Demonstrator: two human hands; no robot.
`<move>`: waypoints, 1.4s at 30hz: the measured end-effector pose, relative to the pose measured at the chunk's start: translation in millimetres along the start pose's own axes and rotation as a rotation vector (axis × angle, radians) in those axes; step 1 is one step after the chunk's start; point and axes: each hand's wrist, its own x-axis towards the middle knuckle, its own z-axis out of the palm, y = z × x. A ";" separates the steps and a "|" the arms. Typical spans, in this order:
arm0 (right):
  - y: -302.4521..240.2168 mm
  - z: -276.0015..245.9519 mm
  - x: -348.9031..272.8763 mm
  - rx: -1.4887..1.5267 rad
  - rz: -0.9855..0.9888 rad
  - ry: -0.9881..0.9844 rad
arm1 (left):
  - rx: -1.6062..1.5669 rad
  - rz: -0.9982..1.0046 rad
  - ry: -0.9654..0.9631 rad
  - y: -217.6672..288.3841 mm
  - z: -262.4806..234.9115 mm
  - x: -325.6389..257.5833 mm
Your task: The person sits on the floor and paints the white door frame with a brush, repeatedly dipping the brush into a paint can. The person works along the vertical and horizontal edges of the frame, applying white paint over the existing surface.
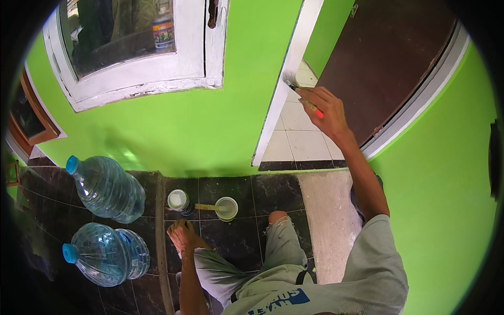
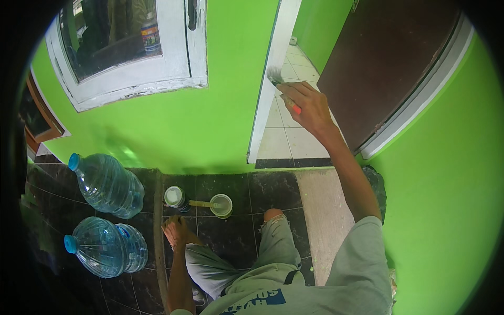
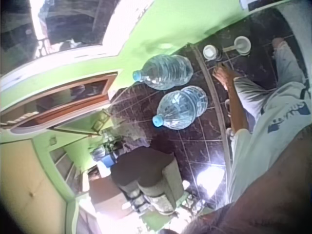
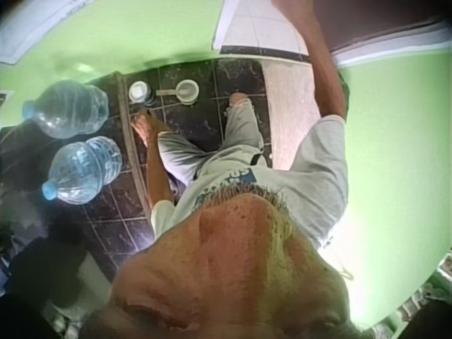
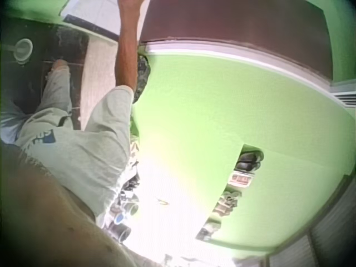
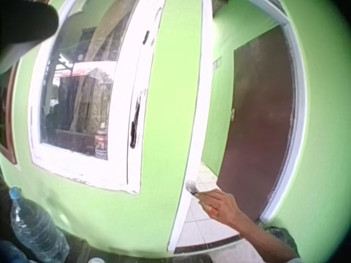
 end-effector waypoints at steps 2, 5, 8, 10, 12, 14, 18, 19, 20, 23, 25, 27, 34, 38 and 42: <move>1.5 -9.9 8.0 0.049 0.035 -0.011 | -0.005 -0.018 -0.003 -2.0 2.3 -2.0; 9.3 -25.8 32.1 0.106 0.127 0.007 | 0.011 -0.007 0.014 -4.5 8.9 -1.8; 16.5 -38.5 56.4 0.105 0.097 0.128 | -0.002 0.012 0.026 -3.1 8.2 -1.4; 15.9 -39.8 64.0 0.096 0.067 0.251 | 0.008 0.010 0.023 -2.6 5.6 -1.0; 9.5 -35.5 64.6 0.044 -0.022 0.373 | 0.016 0.000 0.015 -2.1 3.9 -1.7; 7.8 -32.4 58.0 -0.007 -0.074 0.406 | 0.018 -0.009 0.003 0.1 4.2 -1.2; 8.3 -9.0 27.9 -0.078 -0.091 0.298 | 0.013 -0.010 -0.002 -1.4 5.4 -0.8; 5.5 -5.4 22.8 -0.093 -0.094 0.269 | 0.014 -0.009 0.001 -2.2 5.5 -1.1; 2.7 -2.5 18.0 -0.102 -0.088 0.244 | 0.017 -0.007 0.003 -3.2 5.8 -2.0; -1.9 4.7 10.1 -0.095 -0.073 0.200 | 0.009 0.007 0.021 -6.1 7.7 -2.4; -1.7 4.9 4.0 -0.085 -0.072 0.127 | -0.006 0.008 0.022 -3.8 5.8 -2.7; -1.4 2.6 2.2 -0.058 -0.057 0.064 | -0.014 0.003 0.027 -1.9 4.8 -1.9; 4.3 -17.5 41.6 0.037 0.010 0.186 | 0.021 -0.013 0.018 -6.8 8.5 -2.5; 9.4 -18.6 49.9 -0.006 0.031 0.269 | 0.009 -0.009 0.012 -4.5 8.5 -1.3; 0.8 -11.5 40.1 0.049 0.079 0.386 | -0.011 -0.007 0.013 -4.4 5.1 -1.3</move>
